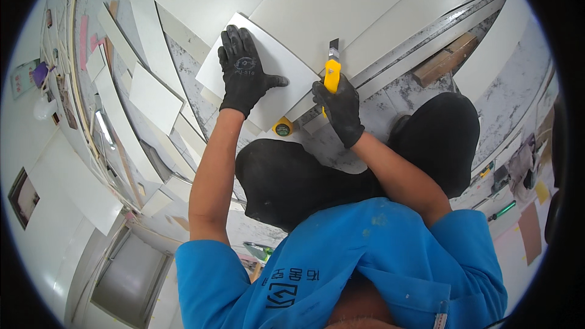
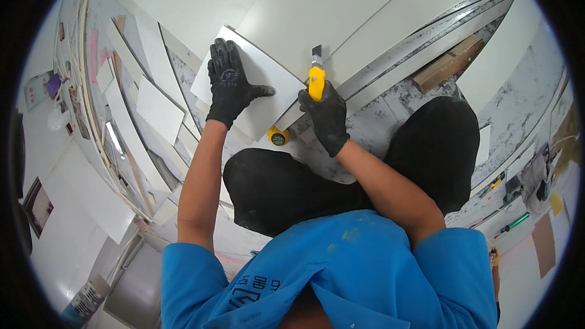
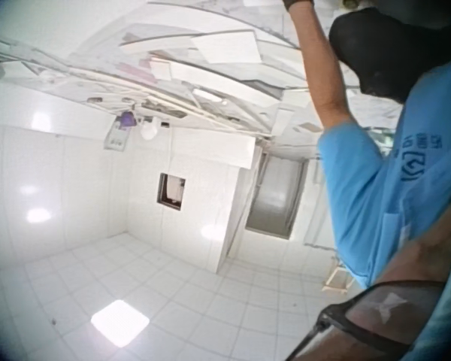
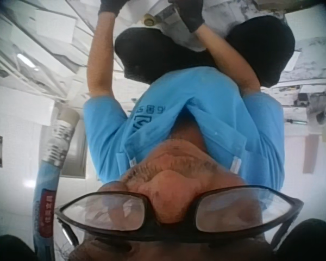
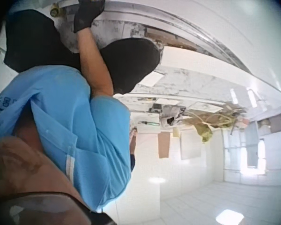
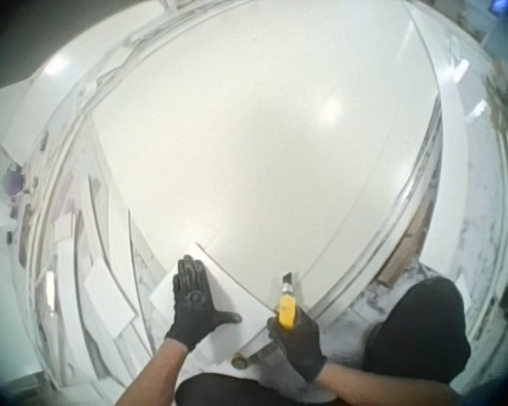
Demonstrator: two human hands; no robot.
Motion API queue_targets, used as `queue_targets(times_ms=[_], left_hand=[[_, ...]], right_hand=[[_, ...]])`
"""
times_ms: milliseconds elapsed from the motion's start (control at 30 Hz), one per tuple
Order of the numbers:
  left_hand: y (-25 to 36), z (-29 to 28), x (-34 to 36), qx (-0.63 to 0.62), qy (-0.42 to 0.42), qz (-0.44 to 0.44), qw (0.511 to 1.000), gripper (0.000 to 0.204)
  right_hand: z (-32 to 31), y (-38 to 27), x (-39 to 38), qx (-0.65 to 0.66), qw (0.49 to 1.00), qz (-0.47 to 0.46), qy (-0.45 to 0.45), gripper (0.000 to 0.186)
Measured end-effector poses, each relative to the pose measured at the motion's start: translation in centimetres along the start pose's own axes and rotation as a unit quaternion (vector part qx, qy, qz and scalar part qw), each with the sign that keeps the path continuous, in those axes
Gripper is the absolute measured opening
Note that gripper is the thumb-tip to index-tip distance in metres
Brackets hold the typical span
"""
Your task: The person measures and cuts white wall panels using a utility knife and tape measure, then fits the cut pieces into wall openings. The person also removes pink protective film from installed panels and handles scrap pieces on the floor.
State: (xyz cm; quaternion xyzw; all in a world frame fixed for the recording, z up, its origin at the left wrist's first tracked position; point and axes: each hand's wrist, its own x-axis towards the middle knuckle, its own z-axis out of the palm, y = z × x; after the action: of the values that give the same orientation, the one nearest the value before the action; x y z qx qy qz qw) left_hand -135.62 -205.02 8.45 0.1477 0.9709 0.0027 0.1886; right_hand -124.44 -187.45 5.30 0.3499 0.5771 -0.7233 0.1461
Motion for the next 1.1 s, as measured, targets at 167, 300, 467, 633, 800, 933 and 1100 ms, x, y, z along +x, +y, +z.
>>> queue_targets(times_ms=[167, 300, 467, 633, 800, 933, 1100], left_hand=[[0.3, -0.3, 0.5, 0.013, -0.024, -0.012, 1.0, 0.133], [0.7, -0.6, 0.5, 0.032, -0.055, -0.027, 0.998, 0.133], [1.0, -1.0, 0.7, -0.026, -0.066, -0.044, 0.997, 0.131], [1.1, -1.2, 0.9, -0.03, -0.078, -0.056, 0.995, 0.129], [1.2, -1.3, 1.1, -0.032, -0.092, -0.057, 0.994, 0.129], [1.1, -0.9, 1.1, -0.024, -0.086, -0.058, 0.994, 0.131], [1.1, -0.7, 0.9, -0.012, -0.082, -0.047, 0.995, 0.133]], right_hand=[[-1.9, -6.1, 0.2, -0.226, 0.954, -0.194, 0.004, 0.037], [-0.7, -10.5, 2.6, -0.236, 0.953, -0.138, -0.132, 0.048], [5.3, -9.4, 7.7, -0.415, 0.805, -0.408, -0.115, 0.039], [7.6, -8.6, 10.3, -0.49, 0.799, -0.276, -0.213, 0.028], [8.1, -8.5, 11.0, -0.536, 0.754, -0.312, -0.219, 0.028], [8.6, -8.0, 11.6, -0.562, 0.738, -0.302, -0.222, 0.022], [7.6, -7.9, 10.9, -0.613, 0.695, -0.299, -0.226, 0.019]])
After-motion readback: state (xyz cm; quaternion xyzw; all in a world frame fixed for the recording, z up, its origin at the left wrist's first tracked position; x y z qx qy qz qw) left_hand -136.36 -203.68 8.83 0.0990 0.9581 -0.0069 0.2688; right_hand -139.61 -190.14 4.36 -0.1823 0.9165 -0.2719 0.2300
